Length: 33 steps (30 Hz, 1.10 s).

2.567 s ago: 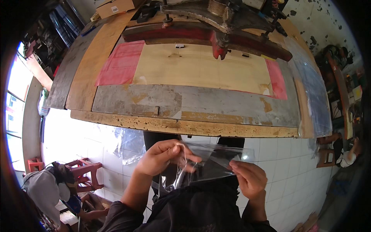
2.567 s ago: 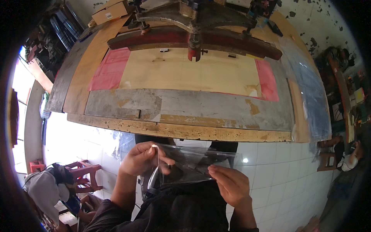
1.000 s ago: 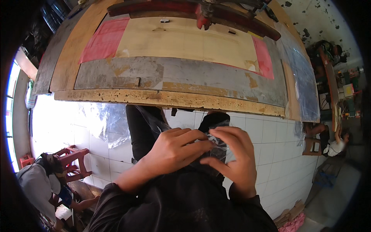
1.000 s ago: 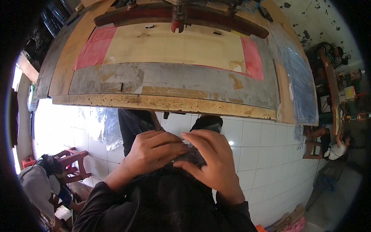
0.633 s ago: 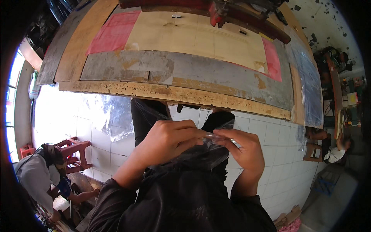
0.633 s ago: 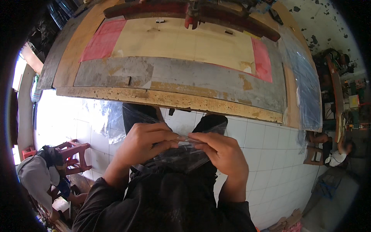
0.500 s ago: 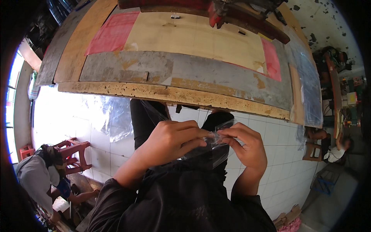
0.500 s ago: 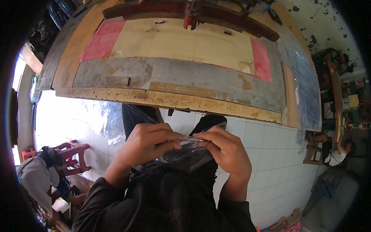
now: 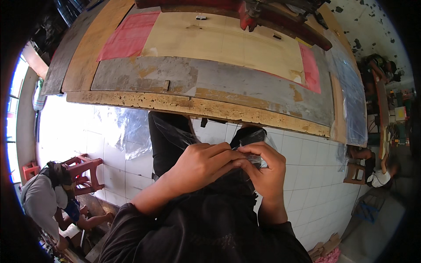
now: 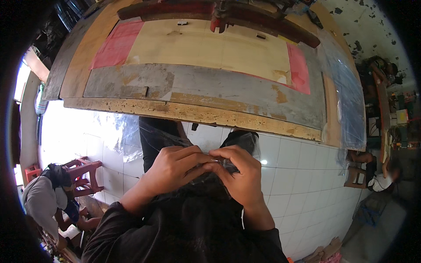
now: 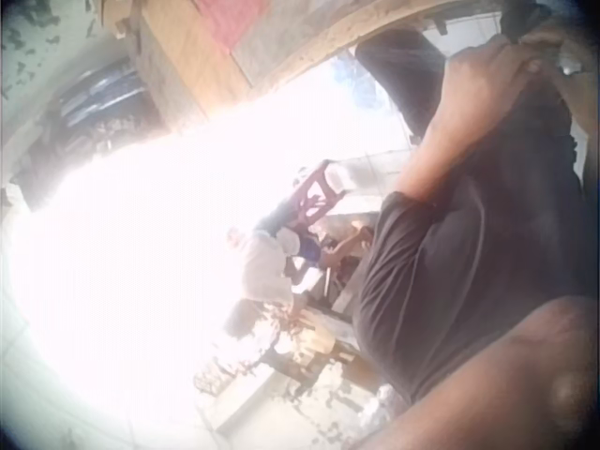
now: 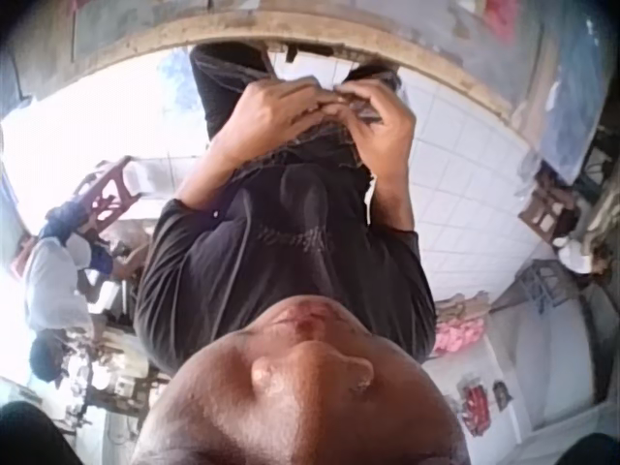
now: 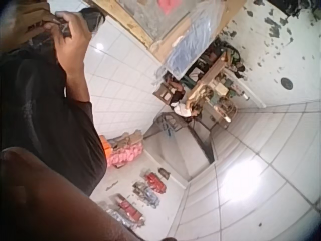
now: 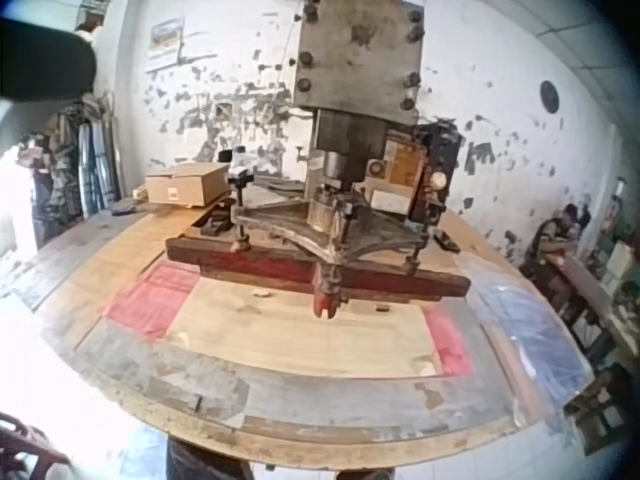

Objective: The person unfolds, aligns, and flattens transparent plastic sheets on the work table beneath the press machine by hand.

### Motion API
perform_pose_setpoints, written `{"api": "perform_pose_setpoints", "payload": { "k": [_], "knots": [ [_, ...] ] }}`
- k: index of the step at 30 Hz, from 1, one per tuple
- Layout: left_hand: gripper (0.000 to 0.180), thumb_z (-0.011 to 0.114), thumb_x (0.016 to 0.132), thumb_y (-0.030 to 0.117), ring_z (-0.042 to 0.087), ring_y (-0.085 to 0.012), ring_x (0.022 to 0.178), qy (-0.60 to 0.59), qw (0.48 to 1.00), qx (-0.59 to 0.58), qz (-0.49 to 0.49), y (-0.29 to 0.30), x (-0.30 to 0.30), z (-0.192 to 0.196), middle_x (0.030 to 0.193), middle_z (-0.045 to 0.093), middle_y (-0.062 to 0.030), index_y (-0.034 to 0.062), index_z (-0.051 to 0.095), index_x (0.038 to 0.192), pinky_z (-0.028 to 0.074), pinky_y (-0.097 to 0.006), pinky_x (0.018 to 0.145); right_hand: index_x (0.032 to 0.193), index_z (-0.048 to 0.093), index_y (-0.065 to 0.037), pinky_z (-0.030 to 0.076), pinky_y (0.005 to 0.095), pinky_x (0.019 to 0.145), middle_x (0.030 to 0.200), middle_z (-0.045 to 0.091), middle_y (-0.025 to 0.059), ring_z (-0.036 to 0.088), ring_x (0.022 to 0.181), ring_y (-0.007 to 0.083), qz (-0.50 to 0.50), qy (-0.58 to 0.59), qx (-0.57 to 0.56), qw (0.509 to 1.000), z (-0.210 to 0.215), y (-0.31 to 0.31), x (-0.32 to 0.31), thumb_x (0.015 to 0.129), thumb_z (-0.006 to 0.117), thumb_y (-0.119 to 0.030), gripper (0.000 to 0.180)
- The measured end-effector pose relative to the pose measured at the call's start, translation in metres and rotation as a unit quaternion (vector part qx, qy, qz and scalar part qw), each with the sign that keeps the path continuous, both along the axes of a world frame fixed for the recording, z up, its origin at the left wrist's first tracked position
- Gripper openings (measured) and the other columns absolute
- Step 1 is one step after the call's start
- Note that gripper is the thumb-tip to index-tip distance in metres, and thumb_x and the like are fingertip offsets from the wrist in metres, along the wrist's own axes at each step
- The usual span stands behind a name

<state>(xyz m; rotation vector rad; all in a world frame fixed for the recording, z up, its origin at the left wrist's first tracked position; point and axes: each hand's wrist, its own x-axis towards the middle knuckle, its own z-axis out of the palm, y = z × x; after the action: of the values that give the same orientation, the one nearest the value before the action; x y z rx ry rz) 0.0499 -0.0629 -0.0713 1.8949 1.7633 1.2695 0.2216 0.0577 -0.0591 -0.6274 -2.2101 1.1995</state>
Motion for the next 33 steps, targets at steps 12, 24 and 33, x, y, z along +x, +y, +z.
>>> {"api": "perform_pose_setpoints", "payload": {
  "k": [12, 24, 33],
  "knots": [
    [0.028, 0.089, 0.085, 0.022, 0.073, -0.0275, 0.076, -0.064, 0.997, -0.029, -0.023, -0.008, -0.007, -0.008, 0.090, 0.075, -0.0045, 0.0095, 0.066, 0.095, 0.058, -0.039, 0.068, 0.099, 0.078, 0.002, 0.058, 0.0299, 0.075, 0.094, 0.078, 0.0121, 0.076, 0.087, 0.0205, 0.037, -0.009, -0.077, 0.996, 0.007, 0.009, 0.015, 0.078, 0.090, 0.004, 0.024],
    [0.026, 0.096, 0.073, 0.015, 0.078, -0.0251, 0.081, -0.013, 0.997, -0.055, 0.050, -0.033, -0.060, 0.005, 0.089, 0.078, -0.0060, 0.0073, 0.074, 0.084, 0.060, -0.034, 0.073, 0.094, 0.077, 0.001, 0.045, 0.0257, 0.062, 0.081, 0.070, 0.0088, 0.064, 0.074, 0.0161, -0.115, 0.125, 0.028, 0.985, 0.047, 0.053, 0.077, 0.079, 0.095, -0.014, 0.028],
    [0.051, 0.088, 0.084, -0.001, 0.072, -0.0096, 0.083, -0.219, 0.968, 0.029, 0.121, -0.019, -0.118, 0.039, 0.095, 0.077, -0.0057, 0.0035, 0.064, 0.128, 0.056, -0.027, 0.071, 0.108, 0.071, 0.002, 0.049, 0.0246, 0.076, 0.091, 0.068, 0.0051, 0.063, 0.080, 0.0119, -0.199, 0.086, 0.018, 0.976, 0.049, 0.097, 0.046, 0.099, 0.078, -0.011, 0.017]
  ]
}}
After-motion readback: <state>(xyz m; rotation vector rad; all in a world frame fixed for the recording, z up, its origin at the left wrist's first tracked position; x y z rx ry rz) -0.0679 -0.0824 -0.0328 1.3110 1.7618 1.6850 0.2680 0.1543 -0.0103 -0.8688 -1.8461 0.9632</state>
